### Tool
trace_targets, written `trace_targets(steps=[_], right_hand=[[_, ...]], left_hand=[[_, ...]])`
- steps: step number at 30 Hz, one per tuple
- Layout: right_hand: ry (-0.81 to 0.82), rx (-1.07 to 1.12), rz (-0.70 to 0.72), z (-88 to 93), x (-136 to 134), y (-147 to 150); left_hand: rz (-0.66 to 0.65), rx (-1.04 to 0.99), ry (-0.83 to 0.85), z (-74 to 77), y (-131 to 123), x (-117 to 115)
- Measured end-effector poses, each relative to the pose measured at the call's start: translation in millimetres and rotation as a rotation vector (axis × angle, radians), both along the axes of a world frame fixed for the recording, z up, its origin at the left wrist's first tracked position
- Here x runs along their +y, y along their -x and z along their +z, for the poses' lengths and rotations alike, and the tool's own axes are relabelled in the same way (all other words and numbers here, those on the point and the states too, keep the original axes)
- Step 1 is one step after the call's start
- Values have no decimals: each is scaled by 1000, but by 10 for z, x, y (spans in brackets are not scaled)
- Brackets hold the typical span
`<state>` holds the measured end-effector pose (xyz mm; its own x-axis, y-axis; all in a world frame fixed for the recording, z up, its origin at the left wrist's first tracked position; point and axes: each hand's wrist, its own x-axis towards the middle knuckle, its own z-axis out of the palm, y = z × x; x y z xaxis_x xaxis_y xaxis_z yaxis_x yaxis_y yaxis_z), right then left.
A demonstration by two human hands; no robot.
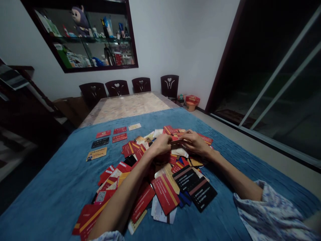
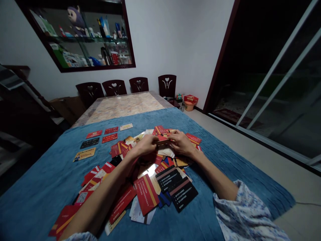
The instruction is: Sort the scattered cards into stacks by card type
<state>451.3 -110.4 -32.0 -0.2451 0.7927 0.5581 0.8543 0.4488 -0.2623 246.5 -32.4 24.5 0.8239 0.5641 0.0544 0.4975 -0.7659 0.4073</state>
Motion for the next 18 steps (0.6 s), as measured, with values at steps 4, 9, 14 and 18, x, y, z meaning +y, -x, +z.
trace_targets(steps=[4, 9, 14, 18], right_hand=[[2, 27, -69, 14, -16, 21], [-12, -13, -144, -8, -7, 31], [8, -62, -171, -28, -9, 42], [1, -90, -200, -40, -1, 38]], left_hand=[[29, -36, -3, -61, 8, 64], [80, -96, -49, -172, 6, 119], [81, -202, -64, -243, -5, 116], [78, -251, -71, -279, -10, 82]])
